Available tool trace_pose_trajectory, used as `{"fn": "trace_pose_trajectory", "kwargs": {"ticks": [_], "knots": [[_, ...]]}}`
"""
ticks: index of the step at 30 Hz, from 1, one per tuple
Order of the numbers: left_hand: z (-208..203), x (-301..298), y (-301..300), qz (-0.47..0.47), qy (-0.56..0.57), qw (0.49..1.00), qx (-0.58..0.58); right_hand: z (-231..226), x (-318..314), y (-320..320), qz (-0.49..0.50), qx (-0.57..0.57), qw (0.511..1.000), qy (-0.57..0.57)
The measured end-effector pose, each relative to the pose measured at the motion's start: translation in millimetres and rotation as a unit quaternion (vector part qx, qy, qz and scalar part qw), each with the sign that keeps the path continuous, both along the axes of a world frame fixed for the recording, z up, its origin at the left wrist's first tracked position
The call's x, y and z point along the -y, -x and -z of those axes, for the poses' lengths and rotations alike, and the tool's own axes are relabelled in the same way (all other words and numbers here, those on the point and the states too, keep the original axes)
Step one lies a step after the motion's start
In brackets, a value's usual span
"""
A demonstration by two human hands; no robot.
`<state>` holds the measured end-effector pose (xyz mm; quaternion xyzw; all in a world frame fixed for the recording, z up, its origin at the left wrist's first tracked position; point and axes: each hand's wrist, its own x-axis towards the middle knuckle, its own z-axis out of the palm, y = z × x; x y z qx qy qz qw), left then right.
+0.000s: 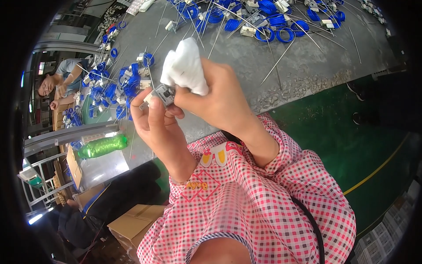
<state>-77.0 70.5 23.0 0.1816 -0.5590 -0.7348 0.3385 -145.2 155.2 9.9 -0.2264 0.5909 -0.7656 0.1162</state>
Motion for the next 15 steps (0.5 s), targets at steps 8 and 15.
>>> {"fn": "trace_pose_trajectory", "kwargs": {"ticks": [8,15], "knots": [[-1.7,1.3,-0.4,0.008,-0.012,1.0,-0.001,-1.0,-2.5,0.2,0.02,0.015,1.0,0.018],[-2.6,-0.9,1.3,0.004,0.019,1.0,0.004,-3.0,-4.4,2.0,-0.019,0.016,1.0,-0.02]]}}
